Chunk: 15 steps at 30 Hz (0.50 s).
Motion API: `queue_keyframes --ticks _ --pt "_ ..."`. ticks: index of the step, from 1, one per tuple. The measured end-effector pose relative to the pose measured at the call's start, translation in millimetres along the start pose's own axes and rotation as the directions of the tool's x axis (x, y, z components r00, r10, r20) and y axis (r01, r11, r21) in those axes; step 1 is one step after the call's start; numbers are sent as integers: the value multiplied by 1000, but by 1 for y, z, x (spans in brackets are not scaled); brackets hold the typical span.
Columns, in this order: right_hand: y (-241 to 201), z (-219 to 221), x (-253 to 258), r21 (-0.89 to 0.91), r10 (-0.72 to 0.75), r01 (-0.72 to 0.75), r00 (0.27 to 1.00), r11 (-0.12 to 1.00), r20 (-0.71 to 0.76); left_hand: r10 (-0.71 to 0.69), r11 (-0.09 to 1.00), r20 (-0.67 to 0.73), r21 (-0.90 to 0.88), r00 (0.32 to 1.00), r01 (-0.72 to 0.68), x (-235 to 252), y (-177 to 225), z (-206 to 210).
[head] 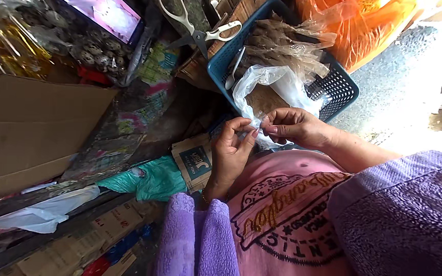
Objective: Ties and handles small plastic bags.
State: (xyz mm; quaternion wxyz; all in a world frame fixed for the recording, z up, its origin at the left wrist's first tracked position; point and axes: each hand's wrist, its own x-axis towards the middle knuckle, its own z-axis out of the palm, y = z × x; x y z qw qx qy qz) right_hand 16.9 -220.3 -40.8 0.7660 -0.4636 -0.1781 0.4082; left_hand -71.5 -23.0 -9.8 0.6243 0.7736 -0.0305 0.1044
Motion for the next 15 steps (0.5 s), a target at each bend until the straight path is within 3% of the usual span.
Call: queue_keyframes --ticks 9,12,15 --pt "-2 3 5 8 -37 36 999 999 11 11 1000 -34 7 999 -10 2 3 2" --pt "-2 8 8 -348 -48 50 999 936 14 -5 999 -103 -51 995 0 6 6 7" --pt "3 16 17 -688 -60 152 986 710 156 -60 978 -198 -208 978 18 13 8 13"
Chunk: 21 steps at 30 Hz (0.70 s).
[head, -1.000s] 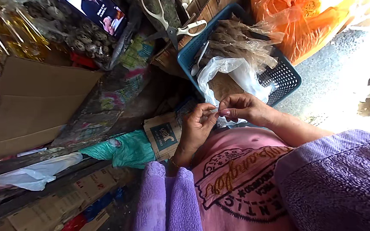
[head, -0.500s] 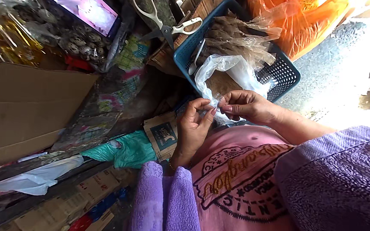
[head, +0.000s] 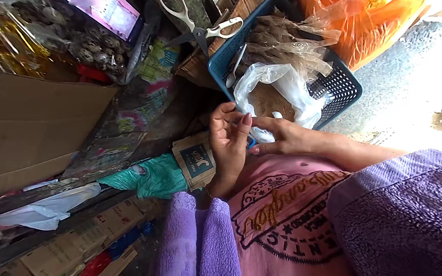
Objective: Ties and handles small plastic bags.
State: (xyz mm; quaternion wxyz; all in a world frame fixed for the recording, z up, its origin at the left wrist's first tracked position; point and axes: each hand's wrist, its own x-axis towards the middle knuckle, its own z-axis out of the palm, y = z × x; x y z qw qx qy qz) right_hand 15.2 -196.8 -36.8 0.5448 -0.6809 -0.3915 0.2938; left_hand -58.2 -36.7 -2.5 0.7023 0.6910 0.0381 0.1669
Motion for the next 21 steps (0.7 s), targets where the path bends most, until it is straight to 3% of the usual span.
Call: queue_keyframes --ticks 3,6,8,14,18,21 --pt "3 7 10 -73 -190 192 981 979 36 -75 980 -139 -192 987 48 9 -1 0" --pt "-2 -2 6 126 -85 65 984 990 158 -173 959 -283 -266 943 96 16 3 -12" --pt "1 -9 0 249 -13 -29 986 968 164 -210 954 -358 -281 910 109 17 3 -21" --pt "21 -24 -18 276 117 -112 993 954 -1 -278 948 -511 -280 813 148 5 -12 -45" --pt "18 -30 -20 272 225 -167 954 948 -198 -338 935 -518 -281 786 217 -9 -29 -54" --pt "23 -28 -17 211 193 -133 936 968 -295 -405 909 -517 -320 754 268 -20 -47 -58"
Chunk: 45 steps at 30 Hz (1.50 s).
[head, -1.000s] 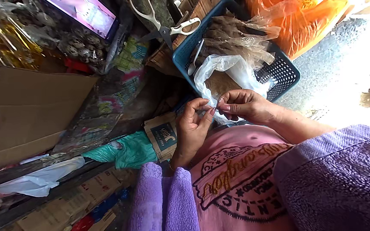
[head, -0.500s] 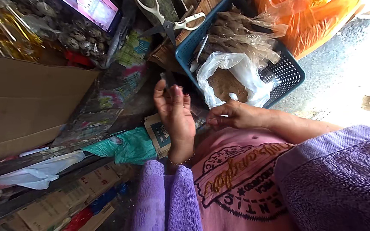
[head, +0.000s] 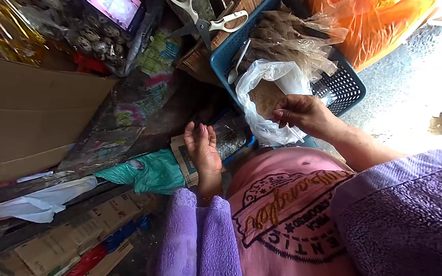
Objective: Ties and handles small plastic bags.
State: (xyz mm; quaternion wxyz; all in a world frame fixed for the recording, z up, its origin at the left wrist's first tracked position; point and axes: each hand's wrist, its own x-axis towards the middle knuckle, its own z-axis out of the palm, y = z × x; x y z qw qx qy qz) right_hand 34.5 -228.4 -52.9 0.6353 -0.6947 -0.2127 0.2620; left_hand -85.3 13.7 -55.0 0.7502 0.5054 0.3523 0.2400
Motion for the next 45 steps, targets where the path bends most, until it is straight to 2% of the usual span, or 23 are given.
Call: queue_keyframes --ticks 4,7,9,10,12,13,15,16,18,19,20,22,26,30,35,38,40,43,45 --pt "9 9 3 -318 -111 103 994 942 -7 -152 987 -33 44 988 153 4 -30 -18" --pt "15 15 5 -393 -123 123 992 911 25 -283 951 -46 114 958 286 5 -51 -32" --pt "17 18 6 -418 -116 129 992 899 57 -313 909 -38 278 949 311 3 -58 -39" --pt "17 19 7 -438 -104 134 990 889 92 -275 878 0 407 961 251 3 -60 -43" --pt "14 21 7 -500 -70 163 977 850 199 -80 766 162 642 984 -43 1 -55 -46" --pt "9 22 6 -528 -33 169 966 832 257 33 702 285 676 958 -225 -1 -48 -42" --pt "1 29 4 -561 24 194 933 804 358 167 629 551 579 818 -519 -6 -26 -25" --pt "-1 33 4 -565 11 226 923 794 385 171 637 667 486 725 -598 -9 -16 -13" --pt "-2 40 4 -522 -83 297 915 800 394 99 695 819 349 565 -628 -11 -3 8" --pt "-3 41 5 -487 -116 306 917 818 381 59 726 850 323 524 -606 -12 0 15" --pt "-4 40 6 -454 -134 297 924 840 357 36 755 856 314 515 -575 -12 0 19" --pt "-7 36 6 -383 -141 255 943 888 301 -1 814 839 317 544 -487 -13 1 24" --pt "-12 31 3 -231 -48 94 979 968 199 -91 882 800 342 594 -326 -15 5 27" --pt "-11 29 3 -166 -11 36 989 986 147 -49 887 744 339 666 -313 -3 -8 28" --pt "-6 32 1 -278 -119 147 986 949 116 -3 837 750 364 662 -409 -3 -11 25" --pt "-2 38 4 -405 -252 267 963 874 92 -21 832 754 377 656 -407 -6 -15 26" --pt "-1 43 5 -473 -291 296 953 830 84 -25 821 744 397 667 -411 -8 -15 27" --pt "1 47 7 -460 -291 297 953 837 86 -10 795 737 416 676 -441 -12 -11 25" --pt "0 47 9 -389 -254 265 964 882 80 -29 815 725 416 689 -404 -16 -10 22"
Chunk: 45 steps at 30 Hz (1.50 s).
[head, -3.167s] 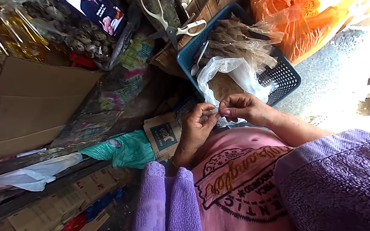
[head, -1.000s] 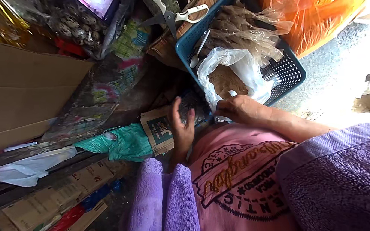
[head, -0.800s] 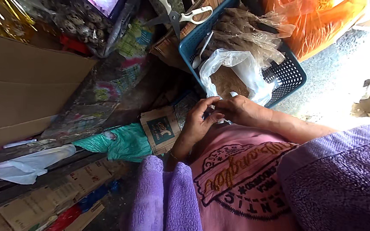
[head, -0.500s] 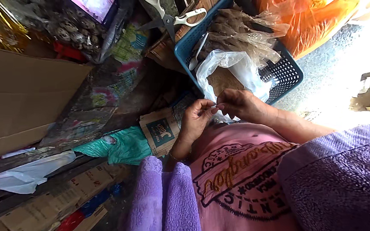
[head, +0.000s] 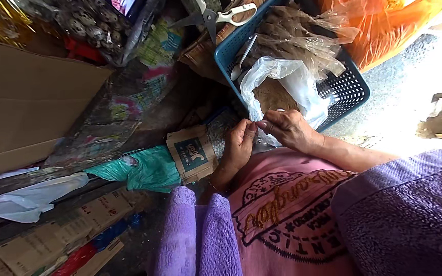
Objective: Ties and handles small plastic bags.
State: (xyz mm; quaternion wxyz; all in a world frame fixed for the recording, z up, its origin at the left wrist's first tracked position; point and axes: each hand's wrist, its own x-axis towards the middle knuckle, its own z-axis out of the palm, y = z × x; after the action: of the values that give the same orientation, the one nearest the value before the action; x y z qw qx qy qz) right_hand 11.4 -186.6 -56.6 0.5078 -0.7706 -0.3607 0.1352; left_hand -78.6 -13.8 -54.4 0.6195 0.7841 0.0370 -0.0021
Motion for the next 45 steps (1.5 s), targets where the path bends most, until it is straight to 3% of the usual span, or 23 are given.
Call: queue_keyframes --ticks 5,7,10,12,16,18,22,25,28,31,34,37,39,41,45 --pt "4 -2 1 306 137 -136 990 942 18 40 980 8 -195 999 -37 2 -5 -1" --pt "4 -2 2 310 158 -150 987 939 -1 4 981 -17 -193 1000 -7 4 -3 1" --pt "-1 -3 8 114 91 -82 993 990 -74 -69 977 -54 -204 996 57 7 -3 6" --pt "-5 0 10 -93 -53 43 993 995 -109 -124 970 -64 -220 990 107 11 -4 9" --pt "0 14 22 -451 -412 318 903 834 -125 -141 945 -108 -311 984 101 20 -7 19" --pt "11 14 29 -514 -458 328 877 793 -146 -176 934 -113 -334 978 129 25 -4 22" --pt "17 12 29 -520 -383 239 904 820 -189 -259 882 -133 -436 957 178 28 5 30" --pt "14 19 25 -528 -455 320 879 787 -145 -251 890 -160 -427 955 162 24 -1 32" --pt "18 15 31 -501 -428 300 889 812 -161 -283 858 -125 -476 951 192 25 3 31" --pt "20 7 34 -412 -250 159 952 897 -179 -260 835 -67 -516 963 190 27 3 27" --pt "13 -5 32 -51 -31 28 998 998 -51 -188 913 -131 -388 973 125 26 2 21" --pt "10 -20 31 325 92 -130 987 937 131 -112 946 -163 -318 980 55 25 -3 12" --pt "8 -27 28 433 115 -207 967 878 229 -90 949 -163 -313 982 35 24 -3 9" --pt "8 -28 24 414 87 -174 972 894 220 -85 952 -169 -303 982 30 23 -4 10" --pt "8 -20 20 200 6 -18 998 980 63 -63 975 -178 -220 982 23 22 -3 13"
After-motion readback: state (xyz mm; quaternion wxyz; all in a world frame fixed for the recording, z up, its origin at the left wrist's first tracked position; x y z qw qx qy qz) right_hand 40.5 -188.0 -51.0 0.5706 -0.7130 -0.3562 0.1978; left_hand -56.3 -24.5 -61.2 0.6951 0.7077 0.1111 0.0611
